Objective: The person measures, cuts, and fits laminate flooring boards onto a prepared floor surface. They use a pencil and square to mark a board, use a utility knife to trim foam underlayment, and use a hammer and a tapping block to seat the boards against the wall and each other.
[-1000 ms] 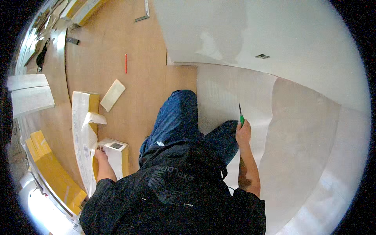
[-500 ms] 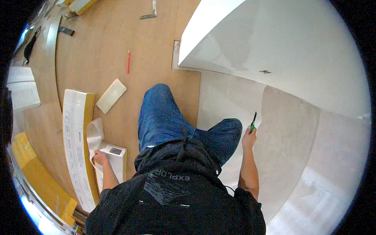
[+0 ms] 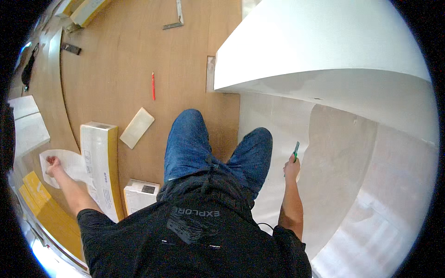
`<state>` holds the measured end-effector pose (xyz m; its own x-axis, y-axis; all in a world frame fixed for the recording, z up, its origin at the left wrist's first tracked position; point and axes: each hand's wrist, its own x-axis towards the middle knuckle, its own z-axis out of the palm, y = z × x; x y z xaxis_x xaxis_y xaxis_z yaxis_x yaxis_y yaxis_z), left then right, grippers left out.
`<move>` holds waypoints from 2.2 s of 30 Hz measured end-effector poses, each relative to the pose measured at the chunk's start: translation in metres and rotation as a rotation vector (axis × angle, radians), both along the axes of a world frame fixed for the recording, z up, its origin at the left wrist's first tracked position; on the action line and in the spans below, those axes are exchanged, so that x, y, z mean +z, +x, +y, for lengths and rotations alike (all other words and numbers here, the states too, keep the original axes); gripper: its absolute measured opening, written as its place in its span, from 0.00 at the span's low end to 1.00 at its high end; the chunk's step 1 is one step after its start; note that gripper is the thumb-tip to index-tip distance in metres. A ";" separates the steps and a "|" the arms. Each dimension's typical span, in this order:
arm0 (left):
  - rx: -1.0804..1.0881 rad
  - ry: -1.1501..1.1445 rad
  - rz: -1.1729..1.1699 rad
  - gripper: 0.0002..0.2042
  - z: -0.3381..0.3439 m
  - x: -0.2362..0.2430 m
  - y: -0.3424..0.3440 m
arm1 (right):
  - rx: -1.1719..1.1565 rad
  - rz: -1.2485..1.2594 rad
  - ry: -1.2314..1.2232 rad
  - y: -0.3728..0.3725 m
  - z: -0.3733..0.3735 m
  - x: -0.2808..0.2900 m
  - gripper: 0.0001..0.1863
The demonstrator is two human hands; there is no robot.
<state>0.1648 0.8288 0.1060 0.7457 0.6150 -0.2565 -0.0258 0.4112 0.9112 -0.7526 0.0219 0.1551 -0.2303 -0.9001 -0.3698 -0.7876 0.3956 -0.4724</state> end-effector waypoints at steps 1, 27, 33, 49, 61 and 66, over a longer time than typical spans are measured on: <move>-0.021 -0.420 -0.063 0.23 0.003 -0.003 0.018 | 0.014 0.054 0.001 0.001 0.002 0.009 0.20; -0.594 -0.274 0.868 0.15 -0.183 -0.044 -0.497 | 0.263 -0.190 0.212 -0.108 0.045 -0.161 0.14; -0.804 -0.079 0.724 0.15 -0.186 -0.007 -0.486 | 0.360 -0.391 0.293 -0.059 0.017 -0.183 0.11; -1.366 1.433 0.220 0.15 -0.312 -0.019 -0.428 | 0.561 0.141 0.286 -0.042 -0.030 -0.220 0.12; -1.398 1.805 -0.093 0.20 -0.384 -0.176 -0.352 | 0.089 -0.166 0.212 0.071 0.015 -0.103 0.14; -1.338 1.961 -0.165 0.24 -0.379 -0.200 -0.332 | 0.202 0.143 0.262 0.074 0.047 -0.062 0.20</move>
